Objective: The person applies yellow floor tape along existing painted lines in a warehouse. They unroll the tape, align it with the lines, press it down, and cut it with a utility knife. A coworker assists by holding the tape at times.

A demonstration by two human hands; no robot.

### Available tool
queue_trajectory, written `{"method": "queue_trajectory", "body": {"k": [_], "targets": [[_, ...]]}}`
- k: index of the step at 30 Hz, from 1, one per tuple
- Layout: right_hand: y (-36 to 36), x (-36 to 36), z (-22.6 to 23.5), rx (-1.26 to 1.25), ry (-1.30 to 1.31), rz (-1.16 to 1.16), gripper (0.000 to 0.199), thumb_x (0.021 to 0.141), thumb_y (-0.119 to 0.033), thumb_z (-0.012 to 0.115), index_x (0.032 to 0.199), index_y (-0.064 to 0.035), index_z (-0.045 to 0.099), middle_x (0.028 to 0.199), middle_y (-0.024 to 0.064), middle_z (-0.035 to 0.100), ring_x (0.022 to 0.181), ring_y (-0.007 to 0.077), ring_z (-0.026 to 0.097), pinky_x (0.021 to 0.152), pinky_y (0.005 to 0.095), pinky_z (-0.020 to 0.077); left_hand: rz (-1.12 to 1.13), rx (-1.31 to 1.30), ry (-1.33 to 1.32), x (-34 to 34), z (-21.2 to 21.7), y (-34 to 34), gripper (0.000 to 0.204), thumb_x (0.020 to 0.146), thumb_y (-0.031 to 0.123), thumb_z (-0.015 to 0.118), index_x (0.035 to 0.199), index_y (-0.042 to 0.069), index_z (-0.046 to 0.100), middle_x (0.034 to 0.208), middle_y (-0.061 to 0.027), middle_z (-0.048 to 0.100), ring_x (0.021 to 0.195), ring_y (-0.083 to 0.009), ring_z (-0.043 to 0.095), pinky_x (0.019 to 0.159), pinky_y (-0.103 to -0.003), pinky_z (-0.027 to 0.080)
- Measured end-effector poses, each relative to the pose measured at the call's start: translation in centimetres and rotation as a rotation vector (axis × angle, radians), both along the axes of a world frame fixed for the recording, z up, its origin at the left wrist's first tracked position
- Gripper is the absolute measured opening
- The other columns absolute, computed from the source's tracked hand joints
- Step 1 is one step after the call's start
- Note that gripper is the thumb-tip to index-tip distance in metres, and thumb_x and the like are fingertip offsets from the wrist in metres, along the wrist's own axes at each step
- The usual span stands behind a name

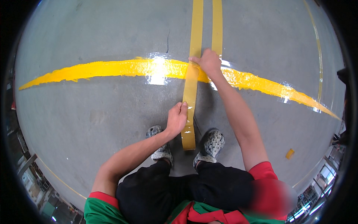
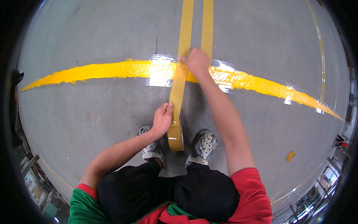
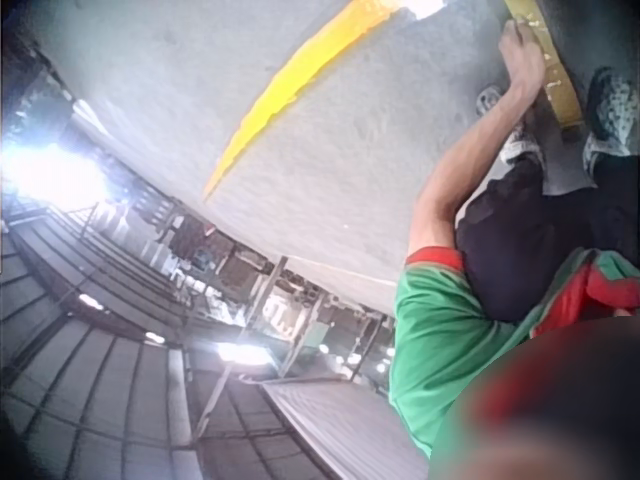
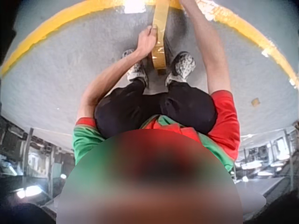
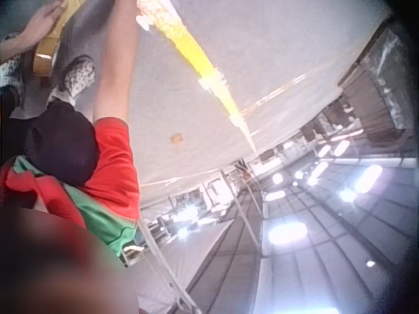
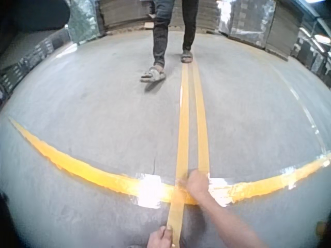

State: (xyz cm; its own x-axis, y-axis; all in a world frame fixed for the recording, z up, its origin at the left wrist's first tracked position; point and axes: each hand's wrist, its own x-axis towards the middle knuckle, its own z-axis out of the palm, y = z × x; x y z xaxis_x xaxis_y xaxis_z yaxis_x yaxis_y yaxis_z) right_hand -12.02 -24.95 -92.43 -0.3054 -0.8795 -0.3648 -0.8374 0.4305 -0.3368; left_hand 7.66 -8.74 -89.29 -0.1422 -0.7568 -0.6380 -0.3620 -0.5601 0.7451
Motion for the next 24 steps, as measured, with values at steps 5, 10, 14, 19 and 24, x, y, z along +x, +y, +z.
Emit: {"method": "queue_trajectory", "body": {"k": [5,10,14,19,24], "targets": [[0.1,-0.2,0.4,0.000,0.030,0.069,0.070,0.070,-0.063,0.080,0.095,0.0017,0.068,0.094,0.0230,0.071,0.093,0.0381,0.070,0.080,0.0471,0.0557,-0.030,0.016,0.008,0.1,0.0,0.1,0.036,0.106,0.027,0.047,0.085,-0.001,0.056,0.069,-0.0022,0.051,0.066,-0.0106,0.046,0.062,-0.033,0.042],[0.8,-0.7,-0.2,0.019,0.019,0.118,0.068,0.072,-0.062,0.080,0.090,0.0026,0.065,0.088,0.0220,0.070,0.087,0.0387,0.070,0.076,0.0464,0.0553,0.035,0.025,0.047,-0.1,-0.3,0.1,0.038,0.104,0.025,0.047,0.082,-0.004,0.053,0.066,-0.0170,0.052,0.062,-0.0204,0.051,0.062,-0.040,0.043],[5.6,-2.5,1.2,-0.095,-0.130,-0.057,0.052,0.081,-0.048,0.077,0.094,0.0014,0.067,0.089,0.0199,0.070,0.084,0.0376,0.069,0.075,0.0461,0.0539,-0.018,-0.069,-0.022,-0.1,-0.2,0.0,0.039,0.104,0.027,0.046,0.082,-0.005,0.053,0.067,-0.0209,0.053,0.062,-0.0276,0.053,0.064,-0.043,0.044],[19.2,0.1,3.3,0.363,-0.373,0.219,0.037,0.079,-0.032,0.079,0.092,0.0009,0.069,0.092,0.0248,0.070,0.089,0.0429,0.068,0.079,0.0487,0.0537,-0.030,-0.013,-0.027,0.2,-0.5,-0.1,0.037,0.105,0.029,0.047,0.085,-0.001,0.057,0.070,-0.0053,0.054,0.068,-0.0123,0.048,0.065,-0.034,0.042],[25.2,5.2,1.6,0.272,-0.329,0.203,0.035,0.075,-0.023,0.079,0.098,0.0018,0.068,0.100,0.0258,0.069,0.094,0.0448,0.066,0.084,0.0500,0.0533,-0.057,-0.013,-0.058,0.1,-0.9,0.0,0.038,0.105,0.029,0.046,0.085,-0.001,0.057,0.069,-0.0041,0.054,0.067,-0.0115,0.048,0.064,-0.033,0.043]]}}
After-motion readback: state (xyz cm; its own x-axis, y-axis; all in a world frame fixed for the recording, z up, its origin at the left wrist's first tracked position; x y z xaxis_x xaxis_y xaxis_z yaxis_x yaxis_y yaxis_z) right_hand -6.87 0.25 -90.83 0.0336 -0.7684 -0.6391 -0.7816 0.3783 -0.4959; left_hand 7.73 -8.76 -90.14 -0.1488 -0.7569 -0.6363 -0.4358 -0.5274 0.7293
